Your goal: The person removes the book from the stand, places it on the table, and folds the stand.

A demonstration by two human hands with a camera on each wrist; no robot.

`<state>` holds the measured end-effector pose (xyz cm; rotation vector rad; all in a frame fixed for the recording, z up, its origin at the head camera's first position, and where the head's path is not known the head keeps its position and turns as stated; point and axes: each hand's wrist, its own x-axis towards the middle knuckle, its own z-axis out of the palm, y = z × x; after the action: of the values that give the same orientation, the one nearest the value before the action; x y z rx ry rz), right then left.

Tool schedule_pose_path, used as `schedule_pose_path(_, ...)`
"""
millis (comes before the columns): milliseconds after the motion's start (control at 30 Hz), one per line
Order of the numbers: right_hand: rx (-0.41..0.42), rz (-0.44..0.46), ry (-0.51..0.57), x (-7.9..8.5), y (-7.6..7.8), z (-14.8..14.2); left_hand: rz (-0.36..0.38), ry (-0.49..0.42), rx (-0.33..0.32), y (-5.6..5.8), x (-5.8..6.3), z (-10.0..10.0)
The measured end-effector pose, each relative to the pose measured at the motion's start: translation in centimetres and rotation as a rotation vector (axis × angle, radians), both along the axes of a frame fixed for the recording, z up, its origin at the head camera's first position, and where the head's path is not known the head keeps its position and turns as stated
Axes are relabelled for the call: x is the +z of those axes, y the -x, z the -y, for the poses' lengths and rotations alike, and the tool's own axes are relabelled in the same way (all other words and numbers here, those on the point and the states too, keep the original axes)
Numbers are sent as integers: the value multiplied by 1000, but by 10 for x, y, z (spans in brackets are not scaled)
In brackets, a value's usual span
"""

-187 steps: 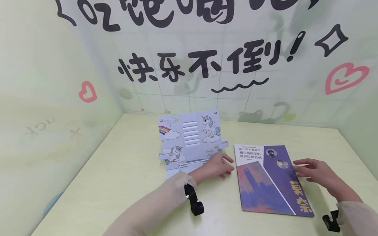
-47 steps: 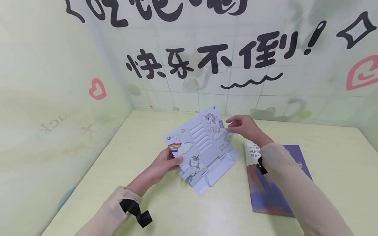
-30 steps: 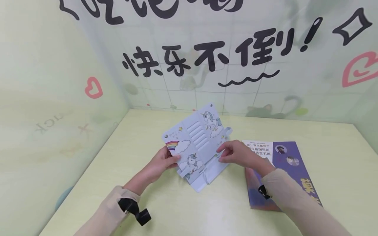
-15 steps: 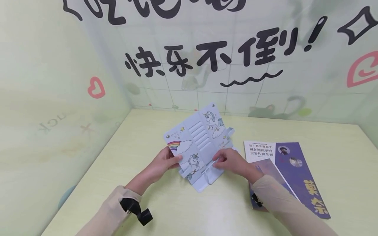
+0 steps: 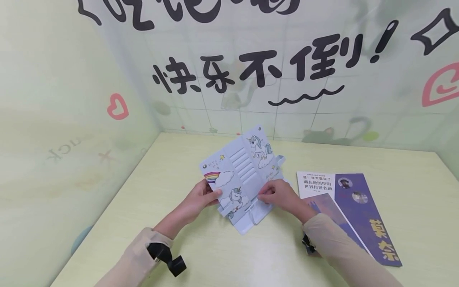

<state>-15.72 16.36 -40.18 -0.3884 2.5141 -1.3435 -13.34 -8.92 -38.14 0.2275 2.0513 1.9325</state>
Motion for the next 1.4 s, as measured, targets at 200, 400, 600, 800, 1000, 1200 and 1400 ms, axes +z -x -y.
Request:
schedule_pose_path(200,0,-1,22,1,-2,0,-5,7,5,-1,0,-1)
schedule_pose_path(400,-7,-21,32,-1,-1,-3,25,-16,-4,-6,2,-4)
schedule_pose_path(600,-25,-21,13,-2,1,-8,50,-50,-7,-11,1,-12)
schedule_pose_path(800,-45,-21,27,1,0,-11,52,-46,-40,-17,0,-19)
schedule_pose_path(1000,-66,-23,33,2,-1,-12,61,-77,-25,-24,-2,-28)
schedule_pose_path(1200,-76,-69,5,2,0,-14,54,-138,-8,-29,-7,-38)
schedule_pose_path(1400,-91,-62,-17,2,3,-17,68,-202,-1,-32,-9,-49)
